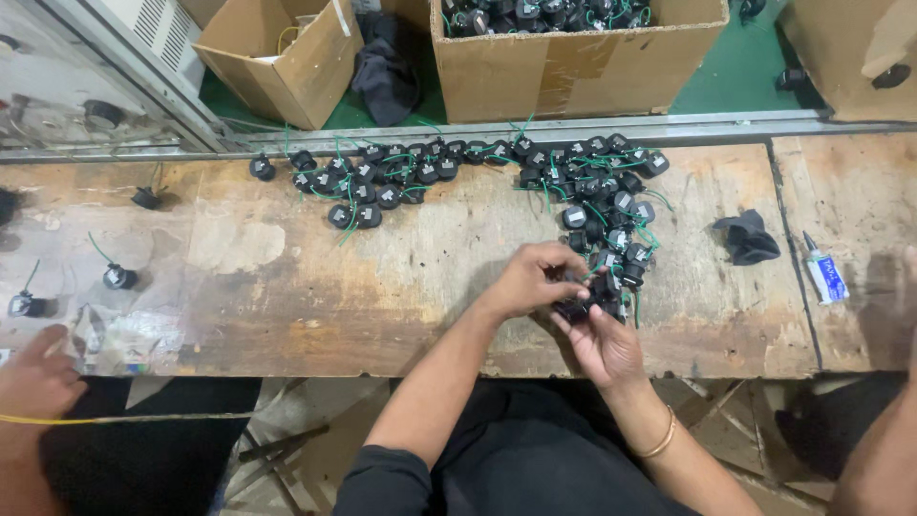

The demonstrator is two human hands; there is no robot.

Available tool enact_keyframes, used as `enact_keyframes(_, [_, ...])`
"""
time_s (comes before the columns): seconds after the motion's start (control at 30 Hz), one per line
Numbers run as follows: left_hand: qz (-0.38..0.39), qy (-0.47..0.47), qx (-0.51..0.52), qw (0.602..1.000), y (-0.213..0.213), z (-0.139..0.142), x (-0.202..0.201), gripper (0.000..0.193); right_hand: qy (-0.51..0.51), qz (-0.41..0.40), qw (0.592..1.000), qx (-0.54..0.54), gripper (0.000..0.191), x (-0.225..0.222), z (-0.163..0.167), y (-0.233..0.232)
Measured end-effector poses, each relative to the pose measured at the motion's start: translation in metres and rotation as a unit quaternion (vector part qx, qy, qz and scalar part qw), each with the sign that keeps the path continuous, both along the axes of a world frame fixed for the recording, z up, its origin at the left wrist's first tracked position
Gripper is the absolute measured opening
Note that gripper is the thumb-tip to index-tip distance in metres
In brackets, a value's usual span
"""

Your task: The person picks up black power adapters with green wires from the workbench, winds and secures each wire around the adapter by hand, and places the finished adapters into a cardboard box on the bench, repeating this cycle continuously.

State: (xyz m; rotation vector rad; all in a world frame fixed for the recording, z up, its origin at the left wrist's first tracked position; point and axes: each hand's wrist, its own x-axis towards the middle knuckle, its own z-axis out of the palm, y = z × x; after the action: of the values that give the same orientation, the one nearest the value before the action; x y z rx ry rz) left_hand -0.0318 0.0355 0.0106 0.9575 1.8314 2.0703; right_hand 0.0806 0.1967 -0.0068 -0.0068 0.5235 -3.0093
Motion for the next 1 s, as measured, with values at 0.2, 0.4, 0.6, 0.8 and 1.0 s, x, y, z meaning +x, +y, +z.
enact_keyframes(0.2, [0.036, -0.052, 0.003, 0.998, 0.006, 0.016, 0.003, 0.028, -0.038, -0.029, 0.996, 0.069, 0.060, 0.003, -0.009, 0.001])
enact_keyframes(0.4, [-0.026, 0.011, 0.049, 0.998, -0.009, 0.037, 0.006, 0.018, -0.028, -0.039, 0.998, 0.034, 0.061, 0.003, -0.007, 0.001])
enact_keyframes(0.6, [-0.096, 0.039, 0.048, 0.993, -0.026, 0.042, -0.003, 0.014, -0.029, -0.039, 0.999, -0.015, 0.063, 0.003, -0.003, 0.003])
enact_keyframes(0.8, [-0.046, -0.070, 0.032, 0.996, -0.001, 0.016, 0.003, 0.018, -0.001, -0.066, 0.994, 0.092, 0.060, 0.004, 0.002, -0.006])
enact_keyframes(1.0, [-0.071, -0.130, 0.101, 0.984, 0.005, 0.007, 0.004, 0.023, -0.017, -0.088, 0.988, 0.123, 0.060, 0.004, 0.005, -0.010])
